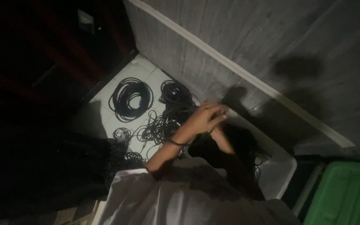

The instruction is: The person picks up black cables from a pile on the floor and places them into a white bin, occasionally coiling them by hand.

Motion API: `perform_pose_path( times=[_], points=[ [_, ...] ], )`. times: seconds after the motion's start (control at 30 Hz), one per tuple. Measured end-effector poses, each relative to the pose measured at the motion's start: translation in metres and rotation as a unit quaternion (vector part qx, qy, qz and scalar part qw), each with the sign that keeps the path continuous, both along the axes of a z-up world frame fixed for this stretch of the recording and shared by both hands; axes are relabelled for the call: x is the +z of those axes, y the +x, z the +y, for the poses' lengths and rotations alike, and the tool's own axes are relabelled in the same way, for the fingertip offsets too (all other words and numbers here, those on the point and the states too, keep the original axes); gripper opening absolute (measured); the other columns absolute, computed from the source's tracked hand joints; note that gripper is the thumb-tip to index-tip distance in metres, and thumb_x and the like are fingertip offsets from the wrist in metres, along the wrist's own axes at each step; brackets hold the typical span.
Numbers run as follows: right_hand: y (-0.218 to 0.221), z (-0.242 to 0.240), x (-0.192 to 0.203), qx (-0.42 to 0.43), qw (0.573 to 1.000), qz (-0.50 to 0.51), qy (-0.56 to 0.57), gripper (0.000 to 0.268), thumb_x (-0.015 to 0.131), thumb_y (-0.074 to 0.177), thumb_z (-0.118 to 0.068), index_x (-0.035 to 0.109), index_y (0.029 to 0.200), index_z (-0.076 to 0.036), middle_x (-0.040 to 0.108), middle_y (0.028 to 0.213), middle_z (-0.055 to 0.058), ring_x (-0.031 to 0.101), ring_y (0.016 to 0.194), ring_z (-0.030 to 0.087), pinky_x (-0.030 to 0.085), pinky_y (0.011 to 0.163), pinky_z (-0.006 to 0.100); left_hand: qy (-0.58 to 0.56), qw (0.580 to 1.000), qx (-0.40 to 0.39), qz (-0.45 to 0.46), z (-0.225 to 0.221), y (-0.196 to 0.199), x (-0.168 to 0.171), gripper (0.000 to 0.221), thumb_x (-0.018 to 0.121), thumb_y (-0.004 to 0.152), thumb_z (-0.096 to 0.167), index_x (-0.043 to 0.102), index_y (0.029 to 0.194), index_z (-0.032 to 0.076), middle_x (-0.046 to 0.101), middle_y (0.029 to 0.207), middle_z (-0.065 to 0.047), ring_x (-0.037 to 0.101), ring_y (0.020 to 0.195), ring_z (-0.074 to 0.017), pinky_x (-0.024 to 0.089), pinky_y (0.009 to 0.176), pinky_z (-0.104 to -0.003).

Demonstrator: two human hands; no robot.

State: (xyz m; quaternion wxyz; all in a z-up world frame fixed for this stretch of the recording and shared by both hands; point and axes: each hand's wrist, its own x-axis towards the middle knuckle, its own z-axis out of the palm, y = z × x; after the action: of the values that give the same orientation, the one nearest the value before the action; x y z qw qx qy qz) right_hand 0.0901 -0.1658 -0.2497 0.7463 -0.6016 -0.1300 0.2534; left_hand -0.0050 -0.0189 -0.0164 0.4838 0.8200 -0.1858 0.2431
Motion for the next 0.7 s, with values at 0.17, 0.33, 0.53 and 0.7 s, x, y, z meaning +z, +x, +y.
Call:
perform_pose_path(
  times=[0.17,0.33,0.53,0.7],
  points=[
    [0.027,-0.013,0.027,-0.01,0.991,0.131,-0.022,0.029,0.061,0.106,-0.039,0.071,0.104,-0.012,0.056,0.082,-0.002,0.05,0.068,0.009,0.038,0.059,0.025,-0.087,0.981,0.17,0.04,0.018,-0.028,-0.111,0.021,0.066,0.099,0.018,0.062,0.105,-0.002,0.06,0.105,-0.018,0.062,0.096,-0.0285,0.054,0.085,-0.041],
    [0.006,-0.018,0.072,0.066,0.995,0.078,0.021,0.03,0.065,0.103,-0.039,0.065,0.088,-0.013,0.057,0.076,-0.004,0.043,0.06,0.007,0.027,0.05,0.023,-0.103,0.967,-0.026,0.231,0.02,-0.013,-0.248,0.029,0.065,0.099,0.028,0.063,0.109,0.001,0.064,0.104,-0.016,0.064,0.091,-0.0275,0.054,0.081,-0.04],
    [0.0,-0.04,0.083,0.042,0.989,0.131,-0.048,0.031,0.059,0.1,-0.035,0.068,0.082,-0.012,0.062,0.078,-0.003,0.052,0.067,0.009,0.037,0.059,0.027,-0.087,0.949,-0.147,0.265,0.007,-0.001,-0.273,0.036,0.065,0.098,0.037,0.068,0.11,0.003,0.069,0.103,-0.017,0.066,0.091,-0.029,0.053,0.08,-0.041],
    [0.002,-0.085,0.131,-0.027,0.994,0.042,-0.098,0.037,0.062,0.102,-0.041,0.066,0.08,-0.011,0.059,0.079,-0.006,0.052,0.071,0.007,0.039,0.065,0.028,-0.016,0.943,0.068,0.325,0.031,-0.013,-0.272,0.036,0.07,0.093,0.034,0.071,0.109,0.002,0.072,0.102,-0.02,0.068,0.09,-0.0321,0.053,0.079,-0.044]
  ],
)
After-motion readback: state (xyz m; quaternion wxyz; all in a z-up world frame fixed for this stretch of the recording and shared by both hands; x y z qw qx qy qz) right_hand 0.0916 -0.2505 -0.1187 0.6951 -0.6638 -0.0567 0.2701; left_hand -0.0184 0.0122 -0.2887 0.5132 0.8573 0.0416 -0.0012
